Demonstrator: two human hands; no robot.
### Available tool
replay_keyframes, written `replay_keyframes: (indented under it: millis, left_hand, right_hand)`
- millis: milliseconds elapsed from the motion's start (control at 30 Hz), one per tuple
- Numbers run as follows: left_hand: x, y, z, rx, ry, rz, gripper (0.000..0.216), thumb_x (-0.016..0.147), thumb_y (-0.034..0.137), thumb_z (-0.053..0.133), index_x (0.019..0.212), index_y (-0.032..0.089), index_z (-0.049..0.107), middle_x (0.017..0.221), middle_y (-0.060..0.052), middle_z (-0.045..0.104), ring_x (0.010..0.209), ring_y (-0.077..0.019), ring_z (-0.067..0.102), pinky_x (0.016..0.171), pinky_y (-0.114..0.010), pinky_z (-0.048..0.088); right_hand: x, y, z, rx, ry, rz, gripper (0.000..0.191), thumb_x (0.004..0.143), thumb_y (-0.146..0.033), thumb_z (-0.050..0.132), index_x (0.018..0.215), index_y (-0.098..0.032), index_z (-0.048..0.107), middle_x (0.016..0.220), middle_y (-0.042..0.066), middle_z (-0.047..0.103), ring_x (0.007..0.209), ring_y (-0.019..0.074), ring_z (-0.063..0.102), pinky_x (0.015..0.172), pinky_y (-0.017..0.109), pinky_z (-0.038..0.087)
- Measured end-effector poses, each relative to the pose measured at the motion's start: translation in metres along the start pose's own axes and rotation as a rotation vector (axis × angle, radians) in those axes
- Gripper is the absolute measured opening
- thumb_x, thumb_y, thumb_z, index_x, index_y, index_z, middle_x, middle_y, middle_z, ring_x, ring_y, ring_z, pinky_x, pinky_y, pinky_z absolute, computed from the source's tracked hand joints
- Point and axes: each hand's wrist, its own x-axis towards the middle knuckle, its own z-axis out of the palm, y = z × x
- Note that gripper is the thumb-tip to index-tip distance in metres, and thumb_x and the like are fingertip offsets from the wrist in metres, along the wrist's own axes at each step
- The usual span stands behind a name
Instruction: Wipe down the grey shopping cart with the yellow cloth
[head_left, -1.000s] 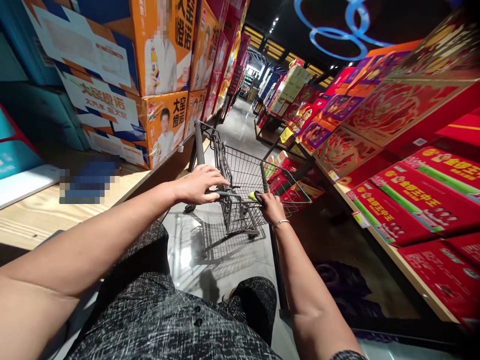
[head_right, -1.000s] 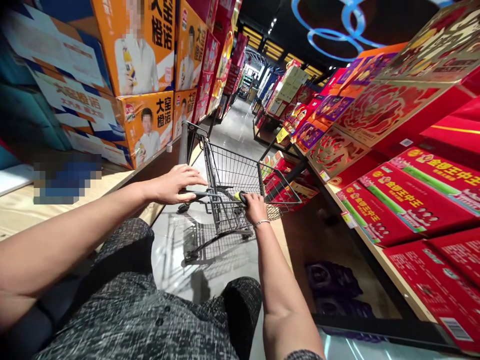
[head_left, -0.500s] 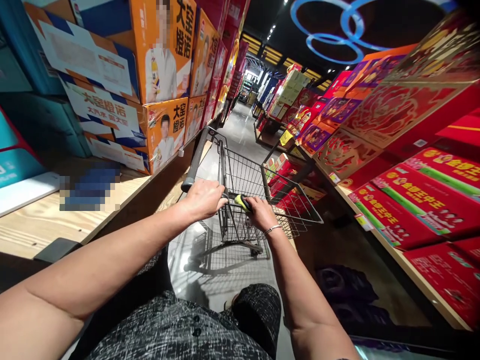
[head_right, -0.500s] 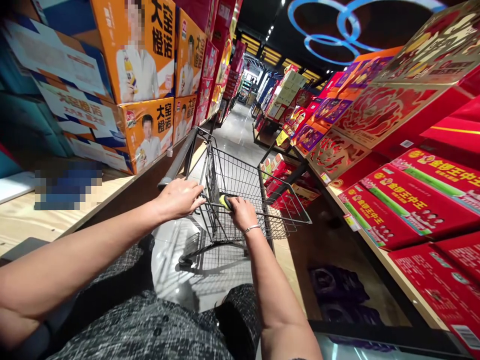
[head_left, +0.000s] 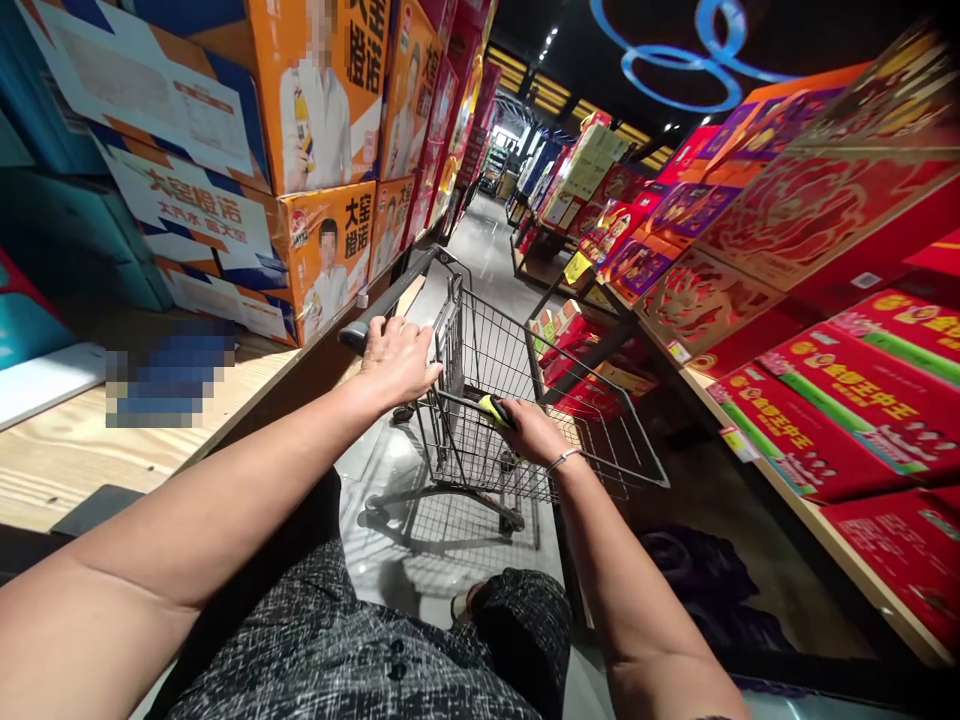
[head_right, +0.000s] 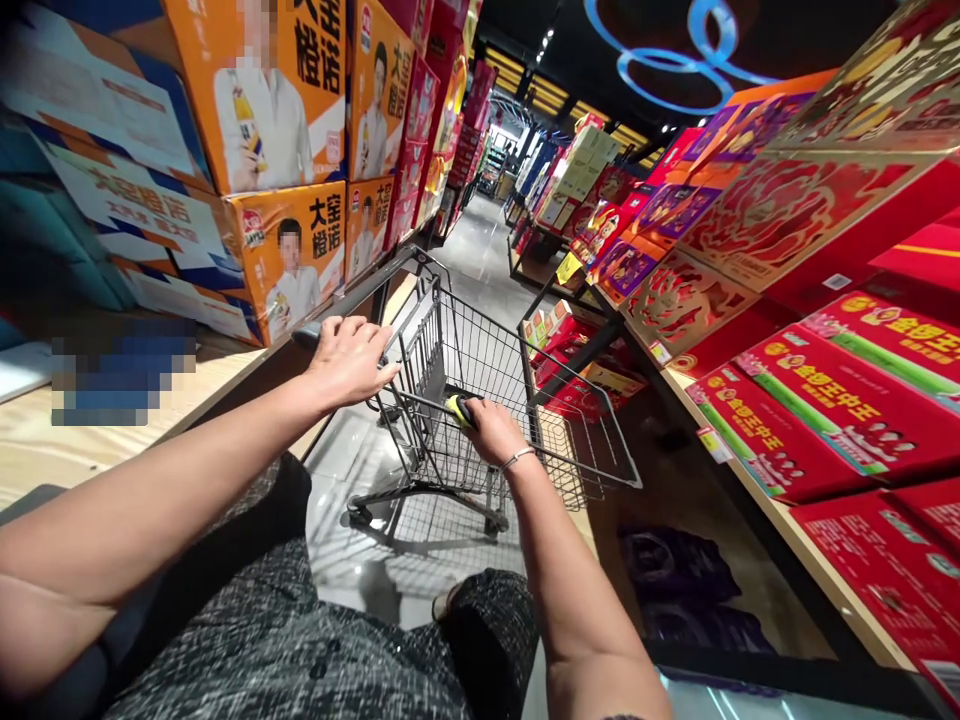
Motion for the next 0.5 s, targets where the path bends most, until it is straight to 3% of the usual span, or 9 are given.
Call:
replay_keyframes:
  millis: [100, 167, 267, 400, 500]
  left_hand:
    - [0.001, -0.004, 0.007, -0.022, 0.054, 0.007, 0.036, 0.091, 0.033, 0.051, 0.121, 0.016, 0.059, 0.127, -0.014, 0.062, 0.131, -0.0333, 0.040, 0.111, -0.051, 0.016]
    - [0.003, -0.005, 0.011, 0.005, 0.038, -0.019, 0.032, 0.091, 0.025, 0.047, 0.117, 0.013, 0.061, 0.119, -0.015, 0.065, 0.124, -0.0333, 0.047, 0.110, -0.051, 0.017]
    - [0.012, -0.007, 0.014, 0.065, -0.011, -0.036, 0.030, 0.090, 0.020, 0.044, 0.111, 0.009, 0.063, 0.104, -0.016, 0.068, 0.105, -0.0316, 0.057, 0.102, -0.047, 0.027]
    - [0.028, -0.017, 0.021, 0.101, 0.005, -0.100, 0.036, 0.094, 0.035, 0.044, 0.103, 0.009, 0.067, 0.099, -0.016, 0.070, 0.098, -0.0324, 0.059, 0.093, -0.046, 0.034]
    - [0.038, -0.031, 0.034, 0.093, 0.054, -0.086, 0.039, 0.091, 0.044, 0.051, 0.102, 0.012, 0.071, 0.099, -0.014, 0.070, 0.101, -0.0326, 0.057, 0.096, -0.048, 0.032]
  right_hand:
    - [0.022, 0.009, -0.011, 0.296, -0.179, -0.112, 0.038, 0.084, -0.021, 0.059, 0.122, -0.021, 0.059, 0.106, 0.004, 0.066, 0.091, 0.0173, 0.061, 0.083, 0.030, 0.049]
    - [0.047, 0.014, -0.015, 0.461, -0.184, -0.169, 0.047, 0.083, -0.017, 0.055, 0.129, -0.023, 0.055, 0.108, 0.003, 0.066, 0.093, 0.0163, 0.062, 0.087, 0.032, 0.051]
    - [0.096, 0.012, -0.013, 0.503, 0.098, -0.302, 0.062, 0.078, -0.011, 0.051, 0.139, -0.023, 0.048, 0.125, 0.006, 0.058, 0.115, 0.0202, 0.056, 0.105, 0.041, 0.043]
    - [0.159, -0.004, 0.005, 0.343, 0.552, -0.384, 0.064, 0.079, -0.014, 0.054, 0.142, -0.024, 0.046, 0.134, 0.011, 0.047, 0.127, 0.0273, 0.044, 0.112, 0.049, 0.035]
    - [0.189, -0.014, 0.028, 0.176, 0.654, -0.437, 0.058, 0.086, -0.018, 0.054, 0.142, -0.029, 0.046, 0.138, 0.011, 0.043, 0.128, 0.0293, 0.041, 0.111, 0.051, 0.036]
